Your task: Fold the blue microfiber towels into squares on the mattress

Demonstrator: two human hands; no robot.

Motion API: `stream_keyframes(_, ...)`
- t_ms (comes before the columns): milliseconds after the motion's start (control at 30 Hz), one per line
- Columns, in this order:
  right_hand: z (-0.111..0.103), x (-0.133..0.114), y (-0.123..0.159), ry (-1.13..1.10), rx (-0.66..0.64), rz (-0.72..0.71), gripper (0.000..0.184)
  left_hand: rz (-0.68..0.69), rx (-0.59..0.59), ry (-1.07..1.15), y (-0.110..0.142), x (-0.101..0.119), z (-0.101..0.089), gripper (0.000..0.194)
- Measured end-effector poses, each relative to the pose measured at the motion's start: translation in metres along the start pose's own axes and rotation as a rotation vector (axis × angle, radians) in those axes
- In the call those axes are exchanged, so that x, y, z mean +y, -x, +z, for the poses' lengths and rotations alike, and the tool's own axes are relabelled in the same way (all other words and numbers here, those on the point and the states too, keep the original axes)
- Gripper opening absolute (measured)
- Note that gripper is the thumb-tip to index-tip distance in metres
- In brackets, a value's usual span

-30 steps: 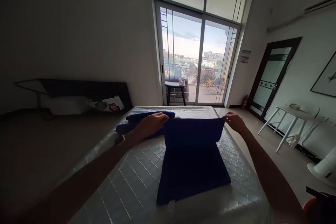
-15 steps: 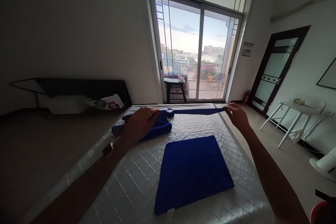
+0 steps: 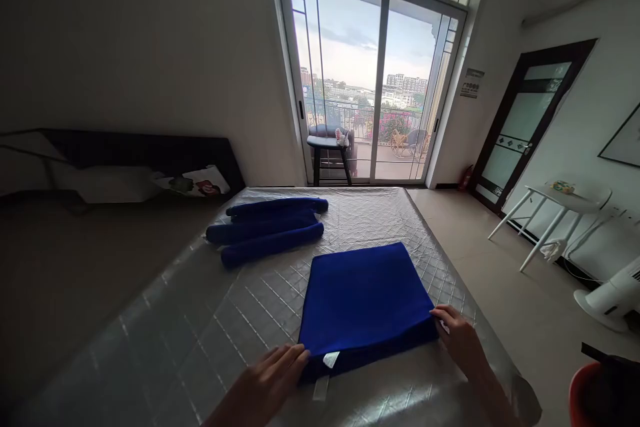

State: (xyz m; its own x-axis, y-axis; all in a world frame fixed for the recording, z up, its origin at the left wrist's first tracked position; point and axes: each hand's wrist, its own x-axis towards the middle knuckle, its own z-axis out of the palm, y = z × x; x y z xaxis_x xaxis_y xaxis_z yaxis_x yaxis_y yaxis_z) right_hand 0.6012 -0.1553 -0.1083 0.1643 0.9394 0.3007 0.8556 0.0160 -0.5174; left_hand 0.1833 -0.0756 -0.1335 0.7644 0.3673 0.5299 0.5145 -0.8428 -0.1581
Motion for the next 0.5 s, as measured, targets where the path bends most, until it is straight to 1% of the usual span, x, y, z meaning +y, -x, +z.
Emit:
stream_keyframes(167,-0.002,-0.007,0.009,0.017,-0.089,0.063,0.030,-0.020,0.010,0.062,0.014,0.009,0.009,0.035)
stream_keyframes(367,-0.010,-0.009,0.013,0.038,-0.037,-0.043,0.027,-0.004,0.051,0.043,0.013,0.008,0.000,0.030)
stream_keyframes(500,-0.009,-0.014,0.017,0.065,-0.068,-0.005,0.026,-0.001,0.035,0.089,0.014,0.015,0.003,0.031)
